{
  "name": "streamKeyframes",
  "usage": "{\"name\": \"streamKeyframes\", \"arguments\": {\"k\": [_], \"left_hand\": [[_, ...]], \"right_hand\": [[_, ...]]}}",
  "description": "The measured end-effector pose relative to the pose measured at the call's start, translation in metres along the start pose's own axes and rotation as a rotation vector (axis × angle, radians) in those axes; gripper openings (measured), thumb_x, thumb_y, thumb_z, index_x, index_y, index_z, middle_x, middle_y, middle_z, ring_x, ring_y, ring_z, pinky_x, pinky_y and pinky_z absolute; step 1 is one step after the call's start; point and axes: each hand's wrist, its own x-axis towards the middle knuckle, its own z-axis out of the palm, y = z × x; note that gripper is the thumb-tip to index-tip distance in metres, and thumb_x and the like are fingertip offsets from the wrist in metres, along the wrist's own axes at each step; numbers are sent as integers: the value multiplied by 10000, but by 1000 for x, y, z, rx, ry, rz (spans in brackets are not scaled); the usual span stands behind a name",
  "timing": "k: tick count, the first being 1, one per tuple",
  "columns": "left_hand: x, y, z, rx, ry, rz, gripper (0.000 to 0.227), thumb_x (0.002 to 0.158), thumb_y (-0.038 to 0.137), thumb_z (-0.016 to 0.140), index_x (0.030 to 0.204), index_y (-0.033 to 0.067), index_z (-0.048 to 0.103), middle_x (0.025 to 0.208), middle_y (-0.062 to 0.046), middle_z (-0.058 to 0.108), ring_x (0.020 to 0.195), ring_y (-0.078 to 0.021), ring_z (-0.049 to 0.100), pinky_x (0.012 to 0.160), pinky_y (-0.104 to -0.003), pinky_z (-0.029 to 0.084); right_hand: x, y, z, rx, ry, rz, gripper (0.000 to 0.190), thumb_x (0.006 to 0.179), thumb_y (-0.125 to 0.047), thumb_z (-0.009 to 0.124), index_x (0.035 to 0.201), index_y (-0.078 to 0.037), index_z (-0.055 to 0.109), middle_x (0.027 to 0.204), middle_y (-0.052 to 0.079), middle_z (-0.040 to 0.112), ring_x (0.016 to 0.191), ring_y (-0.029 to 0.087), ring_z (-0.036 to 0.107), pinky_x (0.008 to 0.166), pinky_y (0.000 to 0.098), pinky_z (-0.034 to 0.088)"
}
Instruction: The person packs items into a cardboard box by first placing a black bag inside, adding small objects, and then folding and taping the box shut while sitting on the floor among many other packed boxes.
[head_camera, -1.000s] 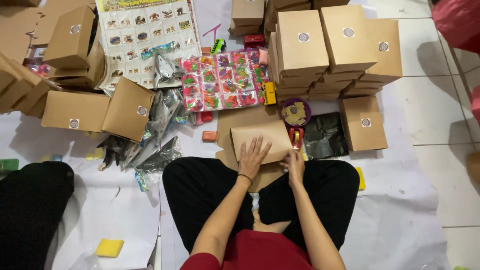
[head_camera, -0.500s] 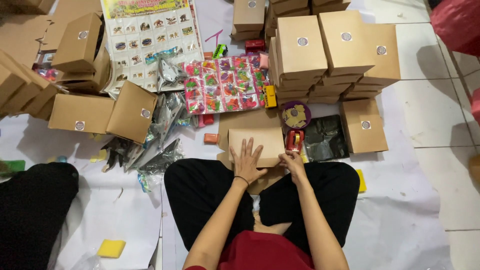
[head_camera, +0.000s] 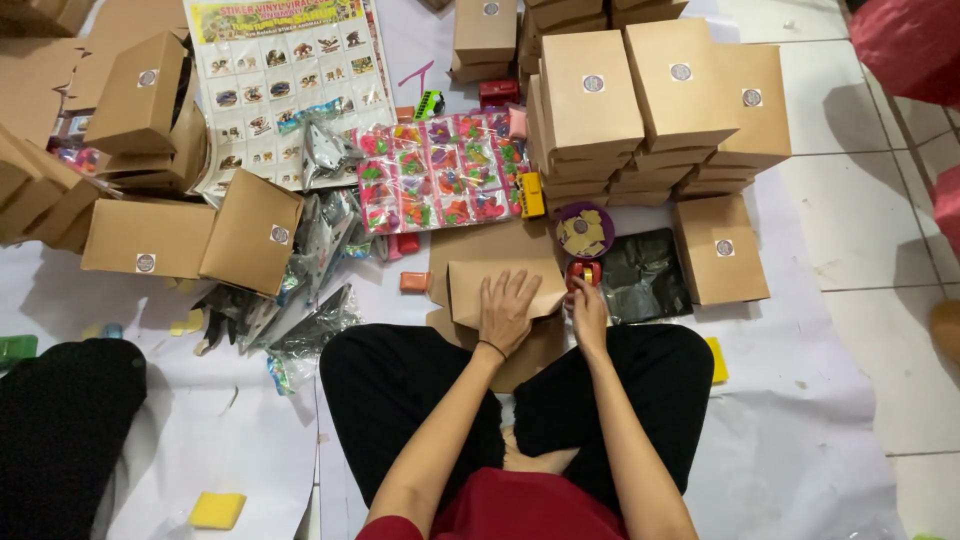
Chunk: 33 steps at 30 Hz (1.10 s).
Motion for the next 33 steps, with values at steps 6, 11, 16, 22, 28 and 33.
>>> {"name": "streamKeyframes", "arguments": {"k": [6, 11, 16, 22, 28, 33], "left_hand": [[0, 11, -8, -23, 30, -35, 623, 852, 73, 497, 1432, 297, 525, 1381, -68, 566, 1360, -376, 478, 1128, -659, 279], [-8, 7, -2, -49, 10, -11, 658, 861, 76, 509, 1475, 312, 482, 1438, -91, 519, 1399, -401, 424, 1145, -681, 236], [-12, 2, 6, -47, -35, 9, 817, 813, 147, 611, 1559, 364, 360, 1508, -108, 436, 1455, -419, 340, 1168, -688, 184], [-18, 11, 0, -31, -62, 19, 832, 820, 385, 692, 1574, 354, 342, 1542, -116, 396, 1477, -420, 295, 1177, -697, 158], [-18, 11, 2, -37, -50, 4, 810, 850, 471, 678, 1576, 371, 335, 1536, -109, 407, 1484, -408, 299, 1183, -690, 154], [-23, 5, 13, 22, -19, 12, 872, 819, 479, 717, 1586, 365, 319, 1566, -84, 392, 1481, -375, 308, 1183, -667, 183]], "right_hand": [[25, 40, 33, -279, -4, -207, 427, 856, 51, 606, 1276, 8, 670, 1317, 160, 600, 1240, 409, 547, 1076, 519, 464], [6, 12, 31, -142, -72, -82, 579, 911, 73, 423, 1479, -39, 392, 1406, 262, 510, 1332, 480, 468, 1171, 560, 372], [46, 89, 32, -220, -68, -290, 520, 750, 192, 496, 1155, -23, 741, 1209, 172, 654, 1155, 427, 623, 1007, 498, 502], [57, 81, 15, 560, -249, 494, 517, 960, -465, 563, 1145, -6, 710, 851, 143, 719, 636, 236, 695, 464, 294, 540], [78, 74, 22, 485, -258, 606, 870, 865, -580, 806, 1340, 101, 546, 1147, 293, 670, 913, 420, 701, 665, 529, 565], [86, 101, 39, 293, -101, 329, 472, 754, -474, 928, 963, -81, 770, 931, 184, 700, 794, 274, 694, 557, 340, 561]]}}
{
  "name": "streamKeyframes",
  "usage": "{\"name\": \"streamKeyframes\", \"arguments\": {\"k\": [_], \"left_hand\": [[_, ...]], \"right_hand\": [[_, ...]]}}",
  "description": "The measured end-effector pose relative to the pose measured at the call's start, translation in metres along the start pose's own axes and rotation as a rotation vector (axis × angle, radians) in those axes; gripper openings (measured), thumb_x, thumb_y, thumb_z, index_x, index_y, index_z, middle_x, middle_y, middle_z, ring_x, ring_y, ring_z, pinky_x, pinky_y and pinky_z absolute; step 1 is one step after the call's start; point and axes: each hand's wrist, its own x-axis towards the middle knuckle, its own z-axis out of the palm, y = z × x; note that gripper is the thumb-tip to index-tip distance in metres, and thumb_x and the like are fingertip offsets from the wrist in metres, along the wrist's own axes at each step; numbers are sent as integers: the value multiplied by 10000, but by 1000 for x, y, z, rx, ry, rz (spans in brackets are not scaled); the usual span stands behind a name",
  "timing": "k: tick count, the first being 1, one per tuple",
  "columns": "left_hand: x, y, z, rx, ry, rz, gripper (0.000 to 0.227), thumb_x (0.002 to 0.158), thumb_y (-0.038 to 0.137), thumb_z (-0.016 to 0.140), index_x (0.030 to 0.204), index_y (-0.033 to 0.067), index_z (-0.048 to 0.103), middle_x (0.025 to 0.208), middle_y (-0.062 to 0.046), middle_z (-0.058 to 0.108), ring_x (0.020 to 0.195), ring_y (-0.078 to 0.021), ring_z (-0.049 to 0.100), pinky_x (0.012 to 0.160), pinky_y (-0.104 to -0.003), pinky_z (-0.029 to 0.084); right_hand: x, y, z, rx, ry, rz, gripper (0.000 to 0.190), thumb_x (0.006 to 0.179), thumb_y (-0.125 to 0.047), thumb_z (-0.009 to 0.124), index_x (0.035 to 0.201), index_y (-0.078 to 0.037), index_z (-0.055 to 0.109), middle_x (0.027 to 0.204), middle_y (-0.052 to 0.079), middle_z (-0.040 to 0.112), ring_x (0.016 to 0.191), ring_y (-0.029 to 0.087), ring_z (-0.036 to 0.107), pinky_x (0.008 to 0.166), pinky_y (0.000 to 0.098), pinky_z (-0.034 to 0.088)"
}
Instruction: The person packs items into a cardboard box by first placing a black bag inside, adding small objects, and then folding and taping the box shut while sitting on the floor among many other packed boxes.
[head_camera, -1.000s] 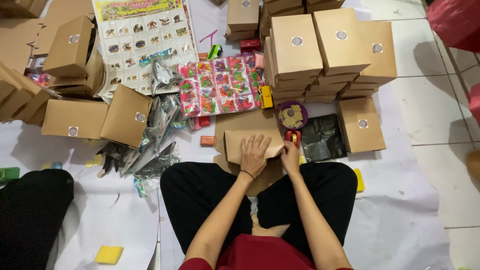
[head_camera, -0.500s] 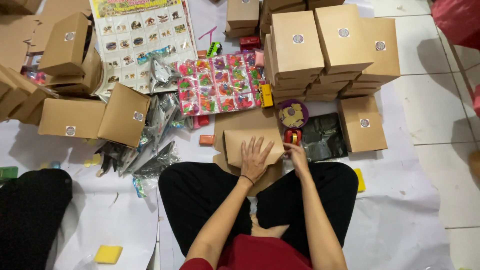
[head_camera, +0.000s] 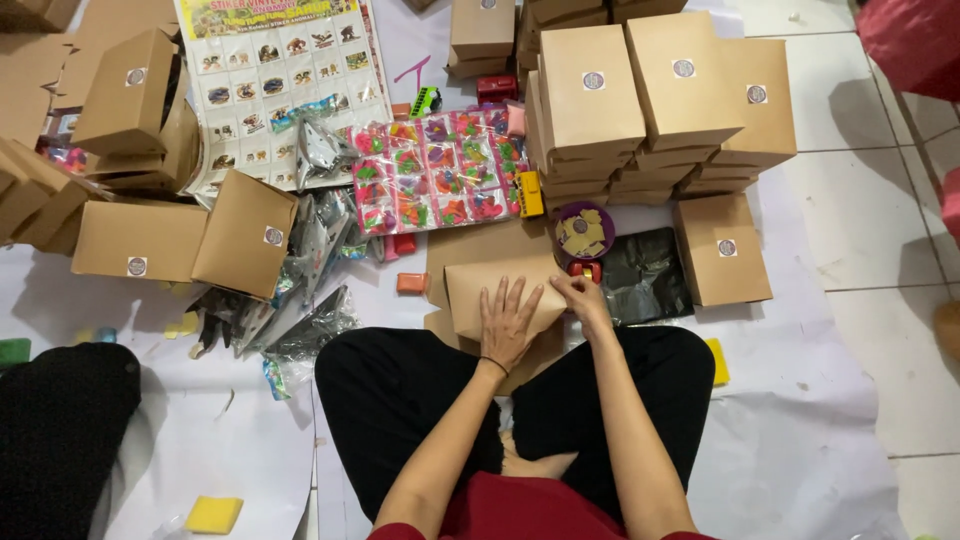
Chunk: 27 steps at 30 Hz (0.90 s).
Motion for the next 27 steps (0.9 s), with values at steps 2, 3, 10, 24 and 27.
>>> {"name": "streamKeyframes", "arguments": {"k": [2, 3, 10, 24, 27], "left_hand": [[1, 1, -4, 8, -9, -4, 887, 811, 486, 724, 1589, 356, 317, 1571, -81, 389, 1482, -369, 308, 1184, -665, 185], [0, 1, -6, 16, -16, -7, 903, 803, 493, 730, 1592, 347, 315, 1576, -79, 387, 1483, -364, 309, 1185, -662, 186], [19, -4, -31, -129, -95, -7, 1039, 703, 884, 548, 1546, 298, 390, 1497, -74, 446, 1403, -320, 393, 1129, -607, 228], [112, -50, 22, -576, -647, -241, 436, 1038, 398, 350, 1377, 298, 605, 1395, -65, 641, 1340, -351, 554, 1117, -515, 400], [111, -43, 8, -570, -623, -227, 413, 1040, 380, 376, 1347, 248, 618, 1381, -104, 640, 1329, -356, 558, 1119, -508, 405]], "right_hand": [[-17, -20, 2, 10, 18, -9, 459, 743, -438, 936, 992, -89, 770, 939, 178, 700, 799, 262, 689, 560, 340, 572], [-27, -29, 3, 20, 36, -19, 454, 731, -401, 943, 1022, -98, 770, 947, 173, 701, 803, 251, 685, 563, 341, 584], [-23, -30, 2, 57, 13, 2, 466, 683, -315, 888, 1065, -89, 743, 958, 113, 666, 851, 232, 630, 629, 331, 534], [-32, -43, 4, 201, -130, 251, 623, 792, -512, 856, 1121, 4, 739, 843, 112, 681, 719, 222, 672, 550, 279, 498], [-1, -1, 10, 230, -104, 206, 567, 724, -335, 951, 1101, 18, 715, 867, 140, 708, 723, 228, 695, 556, 309, 556]]}}
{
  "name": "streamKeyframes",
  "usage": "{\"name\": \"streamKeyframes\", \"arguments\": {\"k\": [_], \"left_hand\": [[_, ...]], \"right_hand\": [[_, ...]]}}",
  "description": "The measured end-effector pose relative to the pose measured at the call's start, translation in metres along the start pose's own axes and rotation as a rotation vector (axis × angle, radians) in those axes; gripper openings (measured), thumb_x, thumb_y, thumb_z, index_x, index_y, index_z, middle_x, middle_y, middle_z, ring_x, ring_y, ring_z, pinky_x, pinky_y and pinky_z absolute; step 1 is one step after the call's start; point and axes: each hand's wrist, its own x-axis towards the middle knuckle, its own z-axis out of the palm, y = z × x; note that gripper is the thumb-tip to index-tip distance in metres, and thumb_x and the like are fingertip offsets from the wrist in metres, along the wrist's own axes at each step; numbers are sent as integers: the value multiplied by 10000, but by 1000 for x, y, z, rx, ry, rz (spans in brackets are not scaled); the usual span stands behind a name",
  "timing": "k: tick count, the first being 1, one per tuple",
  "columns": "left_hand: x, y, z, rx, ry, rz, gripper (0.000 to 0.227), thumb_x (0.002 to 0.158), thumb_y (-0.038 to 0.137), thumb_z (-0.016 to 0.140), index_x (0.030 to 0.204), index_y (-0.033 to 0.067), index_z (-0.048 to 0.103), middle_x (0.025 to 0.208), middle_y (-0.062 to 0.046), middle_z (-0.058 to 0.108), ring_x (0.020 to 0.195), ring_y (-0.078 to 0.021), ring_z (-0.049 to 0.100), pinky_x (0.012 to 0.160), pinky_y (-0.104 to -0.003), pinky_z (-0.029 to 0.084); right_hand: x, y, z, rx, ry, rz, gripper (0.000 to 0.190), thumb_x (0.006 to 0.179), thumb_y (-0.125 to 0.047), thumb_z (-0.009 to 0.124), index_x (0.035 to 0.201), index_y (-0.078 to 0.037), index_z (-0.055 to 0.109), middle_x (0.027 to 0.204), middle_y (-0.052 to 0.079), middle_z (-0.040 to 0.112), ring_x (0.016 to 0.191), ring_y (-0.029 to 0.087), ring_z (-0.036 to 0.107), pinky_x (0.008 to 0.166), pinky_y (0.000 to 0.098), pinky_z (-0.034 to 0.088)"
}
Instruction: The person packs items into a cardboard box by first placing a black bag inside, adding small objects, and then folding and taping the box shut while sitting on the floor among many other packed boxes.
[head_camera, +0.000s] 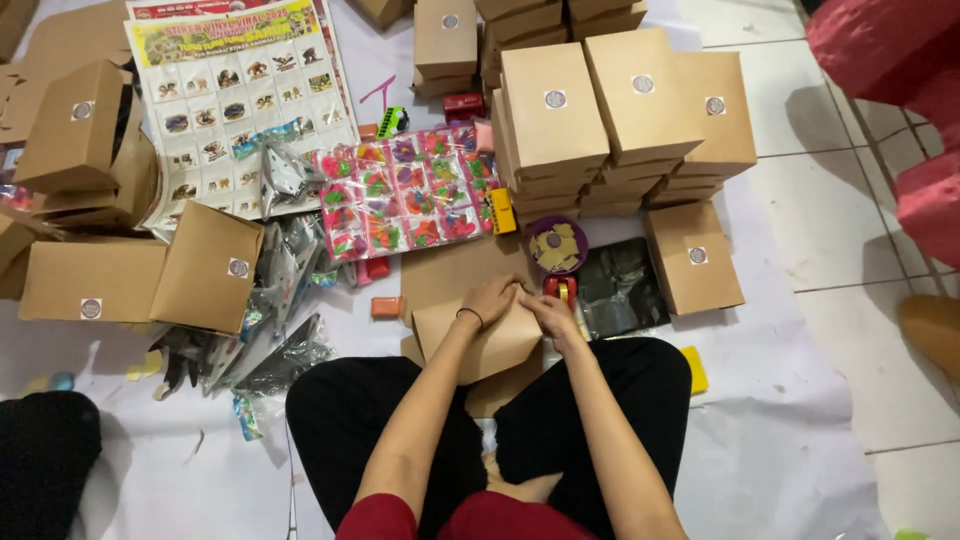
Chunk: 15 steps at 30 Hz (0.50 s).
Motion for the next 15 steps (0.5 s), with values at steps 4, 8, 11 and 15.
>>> {"name": "streamKeyframes", "arguments": {"k": [4, 8, 11, 15], "left_hand": [[18, -26, 22, 97, -15, -29, 500, 1064, 566, 261, 1420, 329, 522, 1453, -1, 579, 1377, -234, 521, 1144, -495, 333], [17, -28, 22, 49, -32, -2, 493, 1050, 497, 303, 1417, 255, 525, 1462, -71, 576, 1360, -308, 534, 1138, -511, 359], [9, -14, 9, 20, -22, 15, 499, 1049, 470, 321, 1413, 207, 538, 1452, -110, 582, 1357, -335, 534, 1134, -520, 361], [4, -4, 6, 84, 2, 40, 511, 1030, 523, 350, 1359, 193, 559, 1385, -117, 622, 1318, -324, 572, 1099, -515, 405]], "right_hand": [[-13, -1, 4, 69, 5, -86, 694, 733, -206, 938, 1283, -14, 561, 964, 114, 616, 786, 231, 690, 619, 308, 592], [-20, -5, 5, 59, -48, -117, 785, 745, -173, 909, 1422, -56, 528, 1056, 120, 650, 897, 253, 713, 701, 349, 629], [-37, -28, 12, -240, -20, -149, 772, 792, -397, 849, 1435, -83, 561, 1174, 158, 669, 1065, 296, 678, 837, 411, 587], [-27, -29, 2, -863, -37, -276, 628, 960, -623, 581, 1205, -59, 705, 1223, 251, 671, 1193, 456, 615, 1016, 557, 496]]}}
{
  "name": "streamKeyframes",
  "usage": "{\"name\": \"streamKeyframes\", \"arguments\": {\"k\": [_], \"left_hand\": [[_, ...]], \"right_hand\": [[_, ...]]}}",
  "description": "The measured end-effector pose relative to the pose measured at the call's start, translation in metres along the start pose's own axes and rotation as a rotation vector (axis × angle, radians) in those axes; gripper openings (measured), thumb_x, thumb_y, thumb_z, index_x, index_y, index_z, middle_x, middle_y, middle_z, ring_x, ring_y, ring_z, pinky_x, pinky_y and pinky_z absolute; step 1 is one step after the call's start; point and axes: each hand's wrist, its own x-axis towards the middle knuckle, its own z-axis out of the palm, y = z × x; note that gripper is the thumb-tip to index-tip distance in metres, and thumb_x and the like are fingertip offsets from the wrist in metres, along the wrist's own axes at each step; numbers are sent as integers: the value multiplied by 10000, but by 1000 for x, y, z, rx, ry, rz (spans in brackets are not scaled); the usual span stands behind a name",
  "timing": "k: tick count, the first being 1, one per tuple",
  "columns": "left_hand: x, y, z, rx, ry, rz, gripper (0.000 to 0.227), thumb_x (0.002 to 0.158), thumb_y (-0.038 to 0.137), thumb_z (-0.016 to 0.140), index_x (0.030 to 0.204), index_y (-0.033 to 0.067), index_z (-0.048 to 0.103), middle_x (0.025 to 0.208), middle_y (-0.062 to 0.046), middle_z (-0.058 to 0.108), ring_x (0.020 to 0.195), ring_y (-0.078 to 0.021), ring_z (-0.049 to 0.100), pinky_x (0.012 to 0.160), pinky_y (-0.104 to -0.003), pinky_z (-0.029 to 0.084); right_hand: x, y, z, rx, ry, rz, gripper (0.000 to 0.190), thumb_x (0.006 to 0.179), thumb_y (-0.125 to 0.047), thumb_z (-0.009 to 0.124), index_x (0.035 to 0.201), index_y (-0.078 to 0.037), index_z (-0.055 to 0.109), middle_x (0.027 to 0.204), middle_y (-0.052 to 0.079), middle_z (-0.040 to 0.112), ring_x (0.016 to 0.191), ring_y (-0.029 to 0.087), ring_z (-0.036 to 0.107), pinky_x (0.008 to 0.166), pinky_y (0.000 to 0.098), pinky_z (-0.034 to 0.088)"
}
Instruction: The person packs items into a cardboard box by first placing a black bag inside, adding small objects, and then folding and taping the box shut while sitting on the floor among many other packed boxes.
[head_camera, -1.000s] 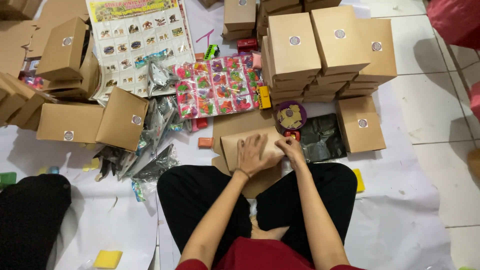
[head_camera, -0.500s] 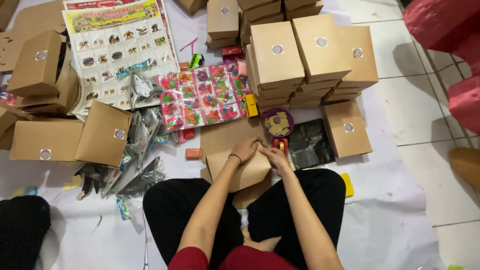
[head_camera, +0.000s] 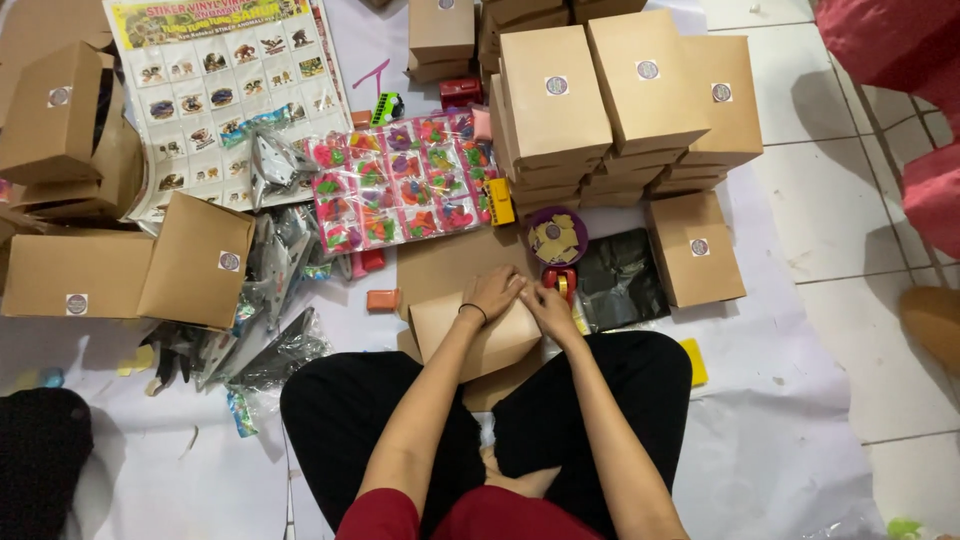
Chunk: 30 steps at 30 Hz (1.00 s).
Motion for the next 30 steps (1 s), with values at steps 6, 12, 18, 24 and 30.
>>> {"name": "streamKeyframes", "arguments": {"k": [6, 12, 18, 24, 30], "left_hand": [[-8, 11, 11, 263, 138, 32, 441, 1070, 556, 260, 1262, 275, 541, 1237, -11, 653, 1168, -233, 667, 1061, -441, 417], [-7, 7, 18, 292, 212, 64, 463, 1068, 604, 248, 1209, 256, 518, 1191, -34, 637, 1146, -249, 670, 1042, -453, 419], [-4, 3, 38, 350, 434, 181, 382, 1054, 467, 468, 1273, 156, 513, 1278, -127, 541, 1122, -318, 645, 1052, -445, 451], [-53, 43, 47, 450, 440, 287, 389, 1094, 393, 371, 1270, 163, 631, 1447, -121, 513, 1437, -284, 422, 1226, -490, 220], [-56, 30, 52, 355, 467, 305, 340, 1093, 402, 364, 1198, 214, 627, 1402, -96, 546, 1456, -275, 420, 1243, -513, 207]], "right_hand": [[-31, -14, -8, -66, 65, -66, 492, 958, -478, 669, 1184, -47, 738, 1194, 227, 692, 1163, 440, 642, 987, 512, 528], [-60, 15, 3, 87, -14, 91, 605, 922, -539, 698, 1309, -74, 695, 1143, 202, 748, 1015, 365, 736, 820, 434, 614], [-62, 23, 34, 553, 23, 272, 638, 985, -469, 661, 1408, -2, 564, 1289, 258, 620, 1119, 340, 648, 859, 428, 589], [-61, 56, 46, 893, -14, 298, 726, 983, -448, 713, 1462, 20, 434, 1317, 198, 537, 1147, 276, 559, 907, 369, 555], [-70, 29, 32, 1336, -16, 404, 438, 1041, -367, 624, 1240, 22, 613, 1192, 129, 611, 1101, 256, 664, 921, 352, 577]]}}
